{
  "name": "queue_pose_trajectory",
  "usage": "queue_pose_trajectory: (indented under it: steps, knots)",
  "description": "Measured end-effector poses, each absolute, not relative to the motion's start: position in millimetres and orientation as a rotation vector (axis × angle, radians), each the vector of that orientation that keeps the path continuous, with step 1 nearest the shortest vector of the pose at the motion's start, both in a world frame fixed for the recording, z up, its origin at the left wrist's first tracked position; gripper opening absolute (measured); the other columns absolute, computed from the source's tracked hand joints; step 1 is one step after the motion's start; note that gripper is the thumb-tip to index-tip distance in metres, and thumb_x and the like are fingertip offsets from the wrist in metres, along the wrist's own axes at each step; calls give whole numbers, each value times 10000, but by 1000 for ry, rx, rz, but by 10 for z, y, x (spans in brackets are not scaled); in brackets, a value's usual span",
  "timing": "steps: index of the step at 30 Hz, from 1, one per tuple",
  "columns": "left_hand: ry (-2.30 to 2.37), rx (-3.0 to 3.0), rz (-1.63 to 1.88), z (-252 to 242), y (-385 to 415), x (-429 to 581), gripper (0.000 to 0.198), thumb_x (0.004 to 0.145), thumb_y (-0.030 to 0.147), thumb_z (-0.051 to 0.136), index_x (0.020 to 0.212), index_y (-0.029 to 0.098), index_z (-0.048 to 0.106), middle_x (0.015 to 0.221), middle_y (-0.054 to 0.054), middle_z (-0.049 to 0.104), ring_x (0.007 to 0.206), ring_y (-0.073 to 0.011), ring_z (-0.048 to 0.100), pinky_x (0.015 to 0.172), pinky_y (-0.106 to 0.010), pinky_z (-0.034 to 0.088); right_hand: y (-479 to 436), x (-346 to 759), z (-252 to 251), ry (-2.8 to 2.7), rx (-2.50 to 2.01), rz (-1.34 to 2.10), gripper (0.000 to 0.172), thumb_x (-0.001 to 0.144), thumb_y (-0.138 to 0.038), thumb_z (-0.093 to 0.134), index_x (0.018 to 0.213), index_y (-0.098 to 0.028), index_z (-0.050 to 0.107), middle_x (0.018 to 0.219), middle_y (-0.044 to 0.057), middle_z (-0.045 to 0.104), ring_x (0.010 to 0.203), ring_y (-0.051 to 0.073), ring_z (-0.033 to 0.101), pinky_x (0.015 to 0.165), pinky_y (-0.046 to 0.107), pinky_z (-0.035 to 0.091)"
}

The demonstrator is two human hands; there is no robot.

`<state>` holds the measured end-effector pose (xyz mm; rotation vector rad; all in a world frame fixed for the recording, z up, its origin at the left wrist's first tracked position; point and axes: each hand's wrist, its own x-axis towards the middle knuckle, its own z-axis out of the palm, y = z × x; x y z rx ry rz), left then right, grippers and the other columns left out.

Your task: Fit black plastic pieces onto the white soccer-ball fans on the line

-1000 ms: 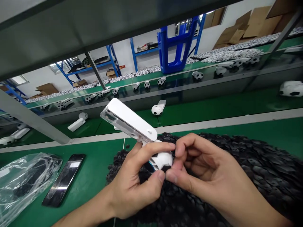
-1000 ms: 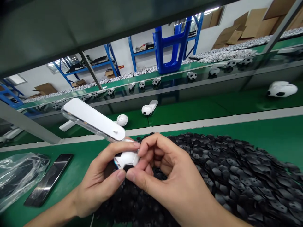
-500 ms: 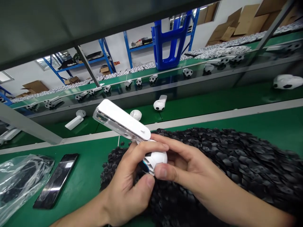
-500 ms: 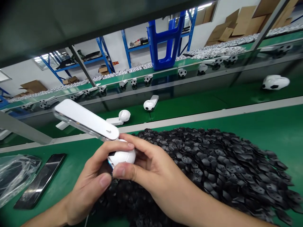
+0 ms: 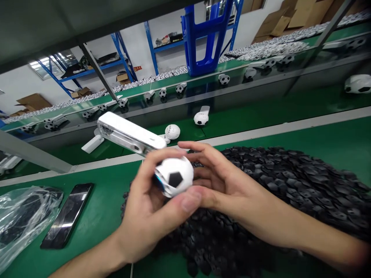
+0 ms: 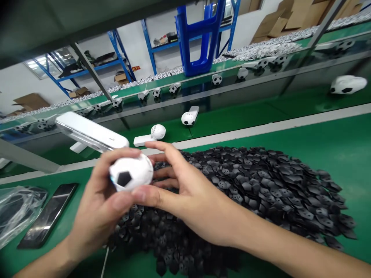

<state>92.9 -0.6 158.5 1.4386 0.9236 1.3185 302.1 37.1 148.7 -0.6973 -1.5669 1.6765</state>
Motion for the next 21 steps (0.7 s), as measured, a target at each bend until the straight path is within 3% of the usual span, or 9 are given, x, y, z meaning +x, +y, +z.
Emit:
queue_pose_trajectory:
  steps: [2, 4, 5, 7, 10, 14, 21]
  knots:
    - [892, 1293, 1375, 1672, 34, 893, 450, 970, 344, 892, 1367, 384, 684, 1173, -15, 796, 905, -156, 758, 791, -232, 659, 420, 3075, 1464, -1986, -873, 1372, 481, 1024, -423, 871, 1444, -367, 644, 1454, -9, 732, 1216, 211, 770, 1005, 346, 663]
    - [887, 1189, 1408, 1746, 69, 862, 507, 1003, 339, 839, 1434, 346, 574, 1073, -55, 833, 813, -179, 763, 680, -246, 662, 456, 3077, 1393, -2405, -979, 1057, 228, 988, -225, 886, 1185, -273, 779, 1197, 15, 804, 1091, 263, 782, 900, 384, 624]
    - [890, 1158, 1413, 1771, 80, 853, 522, 1026, 363, 807, 1459, 323, 519, 1021, -69, 837, 771, -190, 760, 626, -251, 655, 471, 3061, 1341, -2549, -982, 967, 183, 949, -113, 879, 1064, -239, 813, 1088, 25, 813, 1033, 285, 785, 852, 392, 595]
    - [909, 1136, 1395, 1791, 87, 850, 587, 1057, 445, 764, 1508, 286, 425, 952, -79, 832, 718, -211, 759, 558, -264, 643, 495, 3013, 1219, -2679, -926, 928, 249, 849, 31, 865, 920, -206, 842, 956, 37, 818, 951, 308, 793, 783, 383, 548]
    - [939, 1161, 1335, 1767, 70, 859, 663, 1065, 522, 751, 1544, 269, 369, 898, -64, 820, 684, -213, 753, 554, -271, 633, 513, 2956, 1077, -2760, -857, 857, 255, 832, 41, 850, 882, -209, 858, 912, 37, 835, 898, 296, 805, 735, 356, 527]
    - [910, 1184, 1282, 1726, 58, 855, 615, 1070, 523, 744, 1510, 303, 375, 898, -46, 823, 681, -202, 749, 567, -259, 614, 501, 2963, 1078, -2696, -812, 734, 246, 897, 42, 749, 830, -187, 813, 889, 44, 801, 818, 255, 789, 678, 333, 533]
    - [1016, 1165, 1263, 1668, 102, 810, 643, 1033, 548, 777, 1510, 303, 420, 880, -14, 789, 670, -139, 642, 620, -218, 544, 513, 3073, 1404, -2271, -645, 451, 179, 1028, -82, 621, 1087, -218, 722, 975, 25, 832, 849, 187, 820, 760, 297, 629]
